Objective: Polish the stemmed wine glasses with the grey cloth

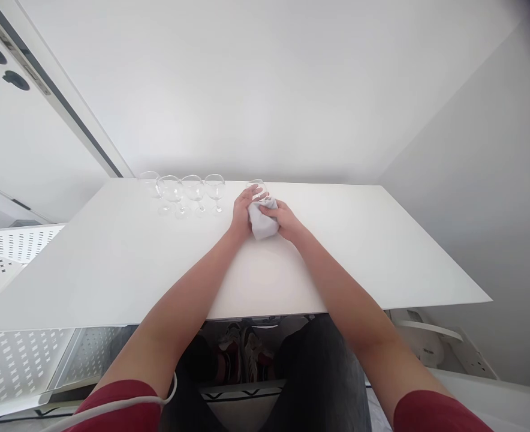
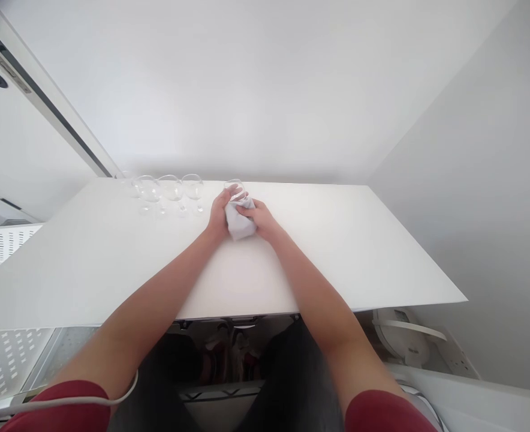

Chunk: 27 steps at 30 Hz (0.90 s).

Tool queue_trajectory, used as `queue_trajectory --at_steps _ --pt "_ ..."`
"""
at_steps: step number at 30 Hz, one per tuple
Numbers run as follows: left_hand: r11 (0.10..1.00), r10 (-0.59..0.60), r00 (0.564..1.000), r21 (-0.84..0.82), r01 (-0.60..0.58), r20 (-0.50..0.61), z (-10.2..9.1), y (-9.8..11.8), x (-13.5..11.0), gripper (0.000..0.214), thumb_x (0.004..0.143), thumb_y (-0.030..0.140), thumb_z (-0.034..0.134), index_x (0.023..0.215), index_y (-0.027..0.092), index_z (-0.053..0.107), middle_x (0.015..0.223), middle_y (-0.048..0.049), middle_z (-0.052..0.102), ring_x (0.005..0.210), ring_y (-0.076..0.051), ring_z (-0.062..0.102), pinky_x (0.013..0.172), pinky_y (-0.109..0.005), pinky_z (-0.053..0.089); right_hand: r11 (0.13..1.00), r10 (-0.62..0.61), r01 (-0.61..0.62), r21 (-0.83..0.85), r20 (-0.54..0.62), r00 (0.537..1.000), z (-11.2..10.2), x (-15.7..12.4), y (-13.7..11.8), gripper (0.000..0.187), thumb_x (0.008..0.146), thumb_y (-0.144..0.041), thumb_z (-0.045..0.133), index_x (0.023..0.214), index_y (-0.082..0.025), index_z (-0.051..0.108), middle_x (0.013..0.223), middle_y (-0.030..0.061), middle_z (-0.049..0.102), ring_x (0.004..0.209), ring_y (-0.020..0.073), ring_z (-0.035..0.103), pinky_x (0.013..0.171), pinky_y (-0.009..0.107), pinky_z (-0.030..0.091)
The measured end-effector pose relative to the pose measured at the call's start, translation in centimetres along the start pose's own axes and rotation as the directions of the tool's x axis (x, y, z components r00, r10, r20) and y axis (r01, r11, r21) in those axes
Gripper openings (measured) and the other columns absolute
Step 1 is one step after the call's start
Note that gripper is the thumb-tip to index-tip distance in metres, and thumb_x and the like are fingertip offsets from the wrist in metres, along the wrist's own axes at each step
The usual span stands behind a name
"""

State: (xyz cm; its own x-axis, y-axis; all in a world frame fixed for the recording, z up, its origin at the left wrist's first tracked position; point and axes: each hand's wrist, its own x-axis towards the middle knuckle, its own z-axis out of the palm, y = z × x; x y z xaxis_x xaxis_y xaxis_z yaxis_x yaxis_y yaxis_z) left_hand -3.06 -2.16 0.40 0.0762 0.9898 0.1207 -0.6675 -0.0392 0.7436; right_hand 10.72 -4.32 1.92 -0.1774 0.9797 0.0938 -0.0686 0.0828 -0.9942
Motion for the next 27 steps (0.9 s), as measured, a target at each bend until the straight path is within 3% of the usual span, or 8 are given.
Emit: queue_trajectory --at_steps 2,5,6,10,15,18,22,27 --pt "1.0 0.013 1.0 -0.008 -0.013 0.009 0.0 0.0 0.0 0.048 0.085 0.056 0.078 0.117 0.021 0.071 0.14 -0.0141 0.065 0.139 -0.038 0.057 0.112 -0.051 0.051 1.0 -0.001 0.001 0.002 0.038 0.999 0.2 0.0 0.0 0.036 0.074 -0.052 0.081 0.084 -0.022 0.064 0.081 0.001 0.064 0.077 0.0182 0.056 0.072 0.033 0.047" --pt "0.994 0.099 0.994 0.041 -0.101 0.033 0.1 0.1 -0.2 0.051 0.08 0.049 0.085 0.122 0.024 0.07 0.143 -0.0113 0.064 0.14 -0.036 0.058 0.114 -0.048 0.051 0.979 -0.139 0.122 -0.161 -0.099 0.985 0.2 -0.1 -0.1 0.039 0.067 -0.044 0.086 0.069 -0.022 0.054 0.071 -0.002 0.056 0.075 0.0166 0.052 0.071 0.031 0.045" --pt "0.992 0.112 0.993 0.053 -0.114 0.024 0.1 0.1 -0.2 0.052 0.079 0.049 0.086 0.122 0.024 0.07 0.143 -0.0114 0.065 0.139 -0.036 0.058 0.114 -0.047 0.051 0.98 -0.135 0.118 -0.159 -0.097 0.986 0.2 -0.1 -0.2 0.039 0.066 -0.044 0.086 0.068 -0.022 0.054 0.071 -0.0019 0.056 0.075 0.0169 0.052 0.071 0.031 0.045" --pt "0.999 0.049 0.998 0.01 -0.05 0.046 0.2 0.3 -0.3 0.052 0.085 0.059 0.077 0.118 0.02 0.072 0.144 -0.0151 0.064 0.137 -0.037 0.06 0.113 -0.051 0.051 0.997 0.032 -0.039 0.071 0.098 0.995 -0.1 -0.1 -0.5 0.039 0.074 -0.055 0.08 0.089 -0.022 0.066 0.087 0.0033 0.067 0.081 0.0203 0.059 0.073 0.035 0.049" --pt "0.998 0.055 0.998 0.037 -0.056 0.017 0.2 0.4 -0.1 0.047 0.081 0.044 0.085 0.119 0.02 0.069 0.145 -0.0149 0.064 0.139 -0.035 0.058 0.117 -0.052 0.046 0.987 -0.091 0.079 -0.137 -0.084 0.992 -0.1 0.1 -0.1 0.036 0.068 -0.047 0.087 0.076 -0.022 0.061 0.077 -0.0009 0.063 0.081 0.0188 0.057 0.075 0.032 0.048" --pt "0.998 0.043 0.999 0.054 -0.043 -0.009 0.1 0.4 -0.1 0.05 0.085 0.055 0.078 0.119 0.019 0.069 0.142 -0.017 0.066 0.137 -0.035 0.061 0.116 -0.052 0.046 0.997 -0.003 0.007 0.074 -0.046 0.999 -0.3 0.4 0.0 0.039 0.073 -0.053 0.084 0.09 -0.022 0.067 0.089 0.0018 0.07 0.087 0.0202 0.062 0.079 0.034 0.051" --pt "0.98 0.101 0.994 0.166 -0.108 0.048 0.4 0.5 -0.5 0.053 0.084 0.058 0.078 0.12 0.021 0.07 0.137 -0.0147 0.07 0.134 -0.034 0.062 0.115 -0.05 0.045 0.968 0.053 0.019 0.25 -0.28 0.959 -1.2 0.9 -0.2 0.05 0.07 -0.06 0.085 0.097 -0.023 0.065 0.098 0.0039 0.073 0.095 0.0221 0.066 0.083 0.034 0.053" --pt "0.952 0.13 0.973 0.25 -0.176 0.192 1.6 0.8 -1.7 0.046 0.085 0.048 0.081 0.124 0.025 0.073 0.138 -0.0095 0.07 0.141 -0.032 0.056 0.119 -0.047 0.043 0.951 0.084 -0.03 0.307 -0.164 0.983 -1.0 0.5 -0.7 0.054 0.077 -0.068 0.077 0.11 -0.027 0.064 0.106 0.0031 0.074 0.103 0.0231 0.067 0.082 0.033 0.055"
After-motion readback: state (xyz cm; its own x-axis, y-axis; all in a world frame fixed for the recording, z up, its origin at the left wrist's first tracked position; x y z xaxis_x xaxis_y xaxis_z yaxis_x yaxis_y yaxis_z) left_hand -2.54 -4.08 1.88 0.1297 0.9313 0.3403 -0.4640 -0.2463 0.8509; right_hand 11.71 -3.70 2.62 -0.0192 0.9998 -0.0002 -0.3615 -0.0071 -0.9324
